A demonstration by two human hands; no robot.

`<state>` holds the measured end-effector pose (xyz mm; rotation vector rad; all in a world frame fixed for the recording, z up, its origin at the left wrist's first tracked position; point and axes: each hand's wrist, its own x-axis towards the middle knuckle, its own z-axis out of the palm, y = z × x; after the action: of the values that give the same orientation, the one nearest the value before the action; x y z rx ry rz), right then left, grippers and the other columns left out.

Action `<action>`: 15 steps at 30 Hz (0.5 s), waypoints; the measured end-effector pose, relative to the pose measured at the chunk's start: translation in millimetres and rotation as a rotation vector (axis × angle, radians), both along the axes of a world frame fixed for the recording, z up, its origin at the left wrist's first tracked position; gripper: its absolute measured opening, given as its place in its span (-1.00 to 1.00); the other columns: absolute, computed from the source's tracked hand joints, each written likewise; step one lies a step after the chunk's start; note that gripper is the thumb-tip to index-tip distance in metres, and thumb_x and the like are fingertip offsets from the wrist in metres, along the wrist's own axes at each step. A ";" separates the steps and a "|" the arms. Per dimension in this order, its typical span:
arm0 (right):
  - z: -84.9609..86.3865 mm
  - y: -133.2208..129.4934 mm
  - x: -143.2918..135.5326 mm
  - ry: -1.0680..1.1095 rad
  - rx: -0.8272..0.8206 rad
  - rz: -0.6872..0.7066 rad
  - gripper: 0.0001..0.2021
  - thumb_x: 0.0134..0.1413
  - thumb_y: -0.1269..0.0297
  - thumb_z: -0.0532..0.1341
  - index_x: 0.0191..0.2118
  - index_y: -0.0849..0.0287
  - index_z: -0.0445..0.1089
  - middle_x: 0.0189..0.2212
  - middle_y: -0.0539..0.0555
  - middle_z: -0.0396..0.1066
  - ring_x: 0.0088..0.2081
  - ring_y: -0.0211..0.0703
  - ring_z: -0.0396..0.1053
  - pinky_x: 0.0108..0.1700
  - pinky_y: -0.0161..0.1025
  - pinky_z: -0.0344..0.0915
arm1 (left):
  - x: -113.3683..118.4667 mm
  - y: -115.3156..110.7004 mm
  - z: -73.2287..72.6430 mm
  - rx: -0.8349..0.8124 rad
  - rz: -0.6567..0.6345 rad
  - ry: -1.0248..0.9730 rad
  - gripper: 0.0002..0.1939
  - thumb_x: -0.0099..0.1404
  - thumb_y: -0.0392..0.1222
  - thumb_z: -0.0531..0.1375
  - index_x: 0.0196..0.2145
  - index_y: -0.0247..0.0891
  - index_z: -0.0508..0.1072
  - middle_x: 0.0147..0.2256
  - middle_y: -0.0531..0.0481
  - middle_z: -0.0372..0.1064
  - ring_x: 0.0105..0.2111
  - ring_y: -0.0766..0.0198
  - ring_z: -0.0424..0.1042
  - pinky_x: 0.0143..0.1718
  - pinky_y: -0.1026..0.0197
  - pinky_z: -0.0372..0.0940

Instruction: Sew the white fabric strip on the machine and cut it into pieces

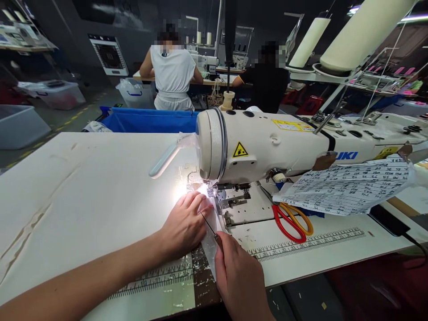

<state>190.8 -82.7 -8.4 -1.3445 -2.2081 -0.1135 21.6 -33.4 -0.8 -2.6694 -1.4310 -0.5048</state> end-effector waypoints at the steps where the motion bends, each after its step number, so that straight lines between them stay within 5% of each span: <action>1: 0.3 1.4 -1.7 0.001 0.008 -0.007 -0.63 0.29 0.47 -0.19 -0.18 0.23 0.37 -0.50 0.05 0.52 -0.57 -0.19 0.50 -0.59 -0.32 0.23 | 0.2 1.0 0.3 -0.004 0.011 0.011 -0.63 0.24 -0.32 -0.01 -0.03 -0.39 0.39 -0.08 -0.30 0.34 -0.08 -0.06 0.31 -0.19 -0.12 0.39; 4: 0.5 4.6 -4.7 0.035 -0.004 -0.013 -0.60 0.32 0.43 -0.20 -0.20 0.25 0.39 -0.53 0.06 0.53 -0.60 -0.17 0.49 -0.62 -0.31 0.21 | -2.2 4.7 -0.9 -0.009 0.008 0.058 -0.64 0.24 -0.32 0.00 -0.04 -0.38 0.39 -0.14 -0.27 0.35 -0.18 0.01 0.34 -0.24 -0.07 0.38; 11: -5.7 -9.1 7.8 0.355 -0.380 0.028 -0.72 0.35 0.24 -0.07 -0.08 0.11 0.36 -0.41 0.00 0.54 -0.41 -0.14 0.53 -0.45 -0.35 0.35 | -11.6 10.6 2.0 0.066 -0.017 0.090 -0.66 0.42 -0.34 -0.11 -0.03 -0.42 0.39 -0.01 -0.29 0.36 0.07 -0.05 0.27 0.09 -0.21 0.23; 15: -9.4 -18.8 12.8 0.360 -0.367 0.030 -0.73 0.33 0.27 -0.06 -0.06 0.15 0.34 -0.41 0.03 0.53 -0.43 -0.10 0.52 -0.45 -0.30 0.35 | -5.3 1.6 4.2 0.060 -0.046 0.068 -0.66 0.37 -0.37 -0.05 -0.01 -0.50 0.39 0.03 -0.29 0.35 0.09 -0.04 0.26 0.14 -0.17 0.22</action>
<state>203.6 -101.4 -17.8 -1.3887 -1.9970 0.5288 16.3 -31.8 3.4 -2.6507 -1.3176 -0.4486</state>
